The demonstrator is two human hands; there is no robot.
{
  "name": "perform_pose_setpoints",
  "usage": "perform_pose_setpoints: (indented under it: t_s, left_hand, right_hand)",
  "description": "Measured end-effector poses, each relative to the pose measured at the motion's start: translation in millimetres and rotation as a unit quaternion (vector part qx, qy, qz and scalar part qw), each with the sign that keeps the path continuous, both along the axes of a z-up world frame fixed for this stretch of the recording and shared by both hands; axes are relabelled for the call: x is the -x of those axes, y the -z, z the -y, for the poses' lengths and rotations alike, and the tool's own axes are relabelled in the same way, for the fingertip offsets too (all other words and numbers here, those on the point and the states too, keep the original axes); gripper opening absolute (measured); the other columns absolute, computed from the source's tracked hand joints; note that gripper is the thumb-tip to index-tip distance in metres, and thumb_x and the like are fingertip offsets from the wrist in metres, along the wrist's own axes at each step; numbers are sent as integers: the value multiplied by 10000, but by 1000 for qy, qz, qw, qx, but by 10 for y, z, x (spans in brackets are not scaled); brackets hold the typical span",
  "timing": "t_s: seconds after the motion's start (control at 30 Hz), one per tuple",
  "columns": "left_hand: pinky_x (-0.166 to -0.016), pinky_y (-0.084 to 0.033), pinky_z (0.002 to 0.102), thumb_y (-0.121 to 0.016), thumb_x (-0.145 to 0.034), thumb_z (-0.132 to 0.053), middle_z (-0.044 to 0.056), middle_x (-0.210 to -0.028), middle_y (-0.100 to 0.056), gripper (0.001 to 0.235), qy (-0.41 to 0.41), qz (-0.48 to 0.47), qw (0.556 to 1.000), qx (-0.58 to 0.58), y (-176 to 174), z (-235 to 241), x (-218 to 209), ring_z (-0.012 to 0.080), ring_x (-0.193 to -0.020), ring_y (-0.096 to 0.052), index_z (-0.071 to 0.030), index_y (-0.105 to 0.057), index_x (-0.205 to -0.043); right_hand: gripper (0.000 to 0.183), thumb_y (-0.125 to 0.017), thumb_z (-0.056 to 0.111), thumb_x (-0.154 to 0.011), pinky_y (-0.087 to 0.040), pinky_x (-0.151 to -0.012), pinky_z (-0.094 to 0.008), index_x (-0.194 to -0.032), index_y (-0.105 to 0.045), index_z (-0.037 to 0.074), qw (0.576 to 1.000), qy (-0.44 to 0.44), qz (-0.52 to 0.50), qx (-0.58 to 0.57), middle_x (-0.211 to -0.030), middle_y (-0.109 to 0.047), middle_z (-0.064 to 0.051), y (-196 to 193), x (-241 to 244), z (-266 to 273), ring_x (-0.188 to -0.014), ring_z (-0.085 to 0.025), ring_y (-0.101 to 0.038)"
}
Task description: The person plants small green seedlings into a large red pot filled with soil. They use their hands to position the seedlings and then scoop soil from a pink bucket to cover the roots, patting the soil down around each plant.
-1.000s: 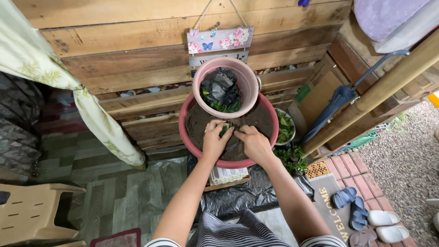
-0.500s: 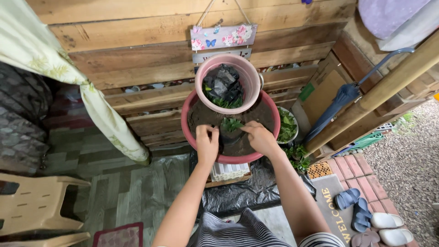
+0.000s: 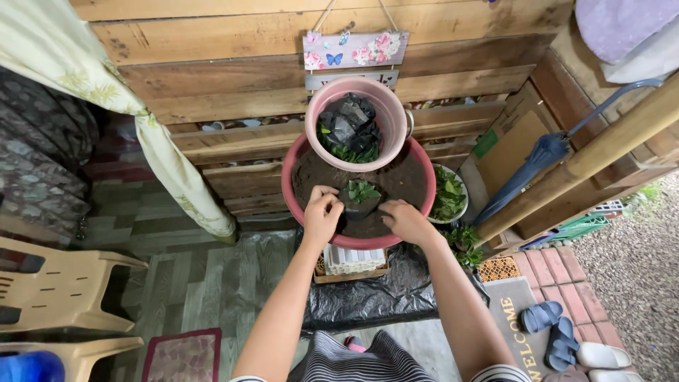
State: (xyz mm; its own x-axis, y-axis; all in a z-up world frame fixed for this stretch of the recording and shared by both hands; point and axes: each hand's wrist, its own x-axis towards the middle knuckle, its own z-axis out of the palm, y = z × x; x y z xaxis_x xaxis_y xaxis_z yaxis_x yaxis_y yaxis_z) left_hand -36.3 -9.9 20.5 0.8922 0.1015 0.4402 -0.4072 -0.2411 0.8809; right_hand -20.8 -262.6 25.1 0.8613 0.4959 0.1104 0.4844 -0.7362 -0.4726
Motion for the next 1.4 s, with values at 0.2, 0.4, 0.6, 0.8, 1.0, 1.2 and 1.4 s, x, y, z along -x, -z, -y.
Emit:
perform_pose_setpoints:
  t_s: [0.2, 0.4, 0.6, 0.8, 1.0, 1.2, 1.4]
  left_hand:
    - [-760, -507, 339, -788, -742, -80, 100, -1028, -609, 231, -1, 8, 999, -37, -27, -16, -25, 239, -871, -629, -5, -571, -724]
    - [-804, -496, 346, -891, -755, -200, 74, -924, -534, 399, -26, -2, 998, -60, -16, 20, -97, 237, -879, -592, -15, -544, -689]
    - [-750, -476, 361, -880, -782, -213, 79, -893, -505, 411, -41, -28, 998, -37, 8, 87, -179, 238, -833, -557, 1, -539, -703]
    - [-760, -478, 356, -874, -803, -219, 89, -873, -516, 411, -53, -10, 997, -46, 7, 90, -158, 248, -820, -567, 10, -546, -708]
    - [-782, -490, 346, -870, -798, -191, 100, -874, -541, 360, -64, -26, 997, -44, -10, 99, -151, 244, -829, -593, 8, -586, -700]
    - [-860, -503, 319, -748, -828, -49, 102, -1015, -612, 140, -23, 59, 998, -31, 155, 3, -153, 220, -982, -629, 2, -624, -785]
    - [-817, -499, 334, -805, -766, -87, 125, -1060, -608, 196, 2, 15, 1000, -26, -61, 0, -26, 263, -940, -624, -7, -626, -764]
  right_hand:
    - [367, -700, 139, -826, -463, -1044, -424, -1187, -740, 86, 996, -10, -32, 78, -1218, -709, -109, -332, 32, -67, -1179, -339, -602]
    - [378, -793, 218, -759, -473, -953, -462, -1121, -768, 110, 991, 15, 4, 131, -1112, -718, -68, -359, 71, -227, -1141, -292, -610]
    - [279, -813, 171, -695, -466, -873, -490, -958, -784, 81, 993, -18, 48, 102, -990, -725, -77, -330, 79, -247, -1043, -307, -618]
    - [150, -754, 29, -696, -525, -866, -453, -844, -733, 48, 990, -53, 114, -61, -880, -694, -102, -144, 76, -183, -943, -338, -642]
    - [153, -763, 45, -755, -525, -845, -440, -900, -715, 45, 971, -90, 161, -155, -908, -682, -104, -662, 173, -431, -931, -337, -634]
    - [284, -718, 6, -785, -496, -892, -457, -1067, -715, 34, 960, -102, 207, -158, -985, -670, -128, -822, 254, -667, -977, -355, -627]
    - [303, -602, -95, -737, -486, -852, -457, -983, -723, 34, 954, -38, 242, -174, -973, -636, -112, -731, 353, -392, -990, -341, -602]
